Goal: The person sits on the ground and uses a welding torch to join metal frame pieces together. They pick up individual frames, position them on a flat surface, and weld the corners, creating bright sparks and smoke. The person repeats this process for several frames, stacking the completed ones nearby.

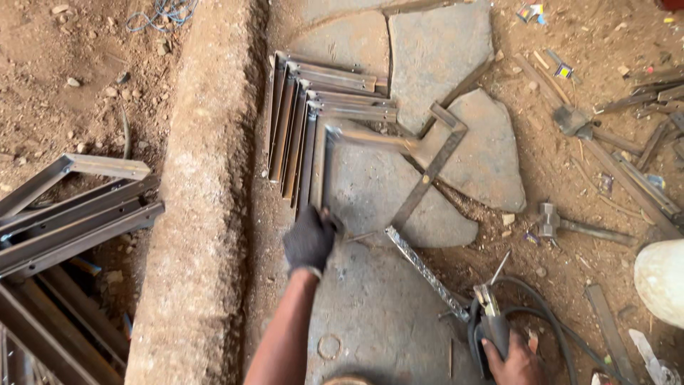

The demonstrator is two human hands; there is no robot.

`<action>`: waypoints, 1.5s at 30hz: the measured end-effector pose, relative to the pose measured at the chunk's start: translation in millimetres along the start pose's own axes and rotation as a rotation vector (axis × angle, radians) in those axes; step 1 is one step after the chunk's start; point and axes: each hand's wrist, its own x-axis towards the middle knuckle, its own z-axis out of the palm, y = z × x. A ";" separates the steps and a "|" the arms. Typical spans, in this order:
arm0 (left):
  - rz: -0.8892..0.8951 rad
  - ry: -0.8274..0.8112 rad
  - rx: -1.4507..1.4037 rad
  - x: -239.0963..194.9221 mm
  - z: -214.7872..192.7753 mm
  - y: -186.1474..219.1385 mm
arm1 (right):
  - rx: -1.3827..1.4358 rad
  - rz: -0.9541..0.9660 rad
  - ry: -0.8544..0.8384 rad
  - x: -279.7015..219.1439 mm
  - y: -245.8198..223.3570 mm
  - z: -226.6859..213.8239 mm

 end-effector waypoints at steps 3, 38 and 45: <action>-0.194 -0.203 -0.068 58.9 -7.8 5.6 | -0.020 -0.018 -0.002 1.5 7.1 3.4; -0.418 -0.151 0.066 42.3 -13.8 -8.4 | 0.205 -0.081 0.133 0.0 1.5 0.7; -0.220 -0.134 -0.020 14.1 -28.6 -21.9 | 0.270 -0.248 0.237 3.7 -7.0 1.9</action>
